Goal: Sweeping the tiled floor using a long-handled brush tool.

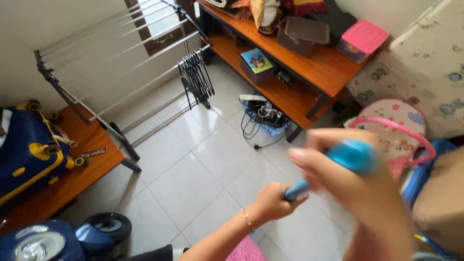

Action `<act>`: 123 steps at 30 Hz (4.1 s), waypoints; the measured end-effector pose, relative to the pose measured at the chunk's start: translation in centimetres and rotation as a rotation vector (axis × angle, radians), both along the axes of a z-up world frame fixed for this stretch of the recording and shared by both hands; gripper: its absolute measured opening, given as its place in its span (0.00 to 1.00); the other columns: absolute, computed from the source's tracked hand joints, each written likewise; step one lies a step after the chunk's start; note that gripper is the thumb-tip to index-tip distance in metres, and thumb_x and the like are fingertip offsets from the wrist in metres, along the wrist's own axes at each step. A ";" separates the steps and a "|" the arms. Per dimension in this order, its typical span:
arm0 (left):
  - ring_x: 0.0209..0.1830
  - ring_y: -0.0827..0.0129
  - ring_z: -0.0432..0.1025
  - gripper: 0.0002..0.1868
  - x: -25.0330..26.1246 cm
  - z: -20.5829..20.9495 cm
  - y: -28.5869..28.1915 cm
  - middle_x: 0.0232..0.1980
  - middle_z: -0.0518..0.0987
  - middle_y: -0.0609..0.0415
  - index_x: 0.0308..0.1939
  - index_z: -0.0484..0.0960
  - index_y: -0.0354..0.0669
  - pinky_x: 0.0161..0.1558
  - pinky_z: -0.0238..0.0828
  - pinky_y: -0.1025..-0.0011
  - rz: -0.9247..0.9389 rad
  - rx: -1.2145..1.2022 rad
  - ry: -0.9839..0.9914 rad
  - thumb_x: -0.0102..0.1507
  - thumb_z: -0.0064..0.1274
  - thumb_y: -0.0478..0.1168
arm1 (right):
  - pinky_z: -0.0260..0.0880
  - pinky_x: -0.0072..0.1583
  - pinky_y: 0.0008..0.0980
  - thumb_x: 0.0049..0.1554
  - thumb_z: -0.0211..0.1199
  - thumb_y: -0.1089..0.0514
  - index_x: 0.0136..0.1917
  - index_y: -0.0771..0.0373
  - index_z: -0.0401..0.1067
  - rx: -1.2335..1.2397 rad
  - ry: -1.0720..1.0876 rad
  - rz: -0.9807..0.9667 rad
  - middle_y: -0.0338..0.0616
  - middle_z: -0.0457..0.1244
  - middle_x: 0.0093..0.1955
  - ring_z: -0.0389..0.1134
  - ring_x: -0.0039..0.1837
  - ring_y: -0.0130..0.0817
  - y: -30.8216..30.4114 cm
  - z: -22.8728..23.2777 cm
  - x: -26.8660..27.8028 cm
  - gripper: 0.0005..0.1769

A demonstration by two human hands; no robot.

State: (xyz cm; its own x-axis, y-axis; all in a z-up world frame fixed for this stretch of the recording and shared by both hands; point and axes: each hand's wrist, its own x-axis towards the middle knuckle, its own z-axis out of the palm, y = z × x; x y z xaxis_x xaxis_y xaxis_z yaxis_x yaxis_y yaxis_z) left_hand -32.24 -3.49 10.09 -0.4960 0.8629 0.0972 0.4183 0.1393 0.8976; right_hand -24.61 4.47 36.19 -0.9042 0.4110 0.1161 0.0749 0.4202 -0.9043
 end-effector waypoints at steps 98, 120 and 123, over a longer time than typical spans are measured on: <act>0.54 0.61 0.69 0.19 -5.3 -1.2 19.1 0.52 0.75 0.44 0.56 0.72 0.35 0.55 0.66 0.60 -1.248 0.270 -0.288 0.60 0.52 0.30 | 0.54 0.34 0.34 0.46 0.65 0.58 0.29 0.64 0.61 -0.004 -0.112 -0.824 0.40 0.50 0.24 0.51 0.31 0.25 7.8 -5.4 -2.8 0.15; 0.40 0.53 0.77 0.13 2.6 -17.2 29.5 0.36 0.82 0.47 0.47 0.81 0.57 0.41 0.72 0.57 -1.133 -0.300 0.470 0.58 0.57 0.42 | 0.54 0.39 0.27 0.56 0.62 0.67 0.32 0.64 0.66 -0.087 0.574 -1.041 0.33 0.58 0.30 0.55 0.36 0.19 7.1 -25.5 13.3 0.11; 0.41 0.56 0.79 0.10 9.0 -15.5 28.6 0.38 0.84 0.50 0.39 0.84 0.53 0.44 0.75 0.59 -1.349 -0.331 0.495 0.54 0.59 0.41 | 0.57 0.38 0.26 0.56 0.62 0.65 0.31 0.62 0.66 -0.084 0.503 -1.060 0.34 0.61 0.30 0.58 0.35 0.20 6.0 -22.5 20.2 0.12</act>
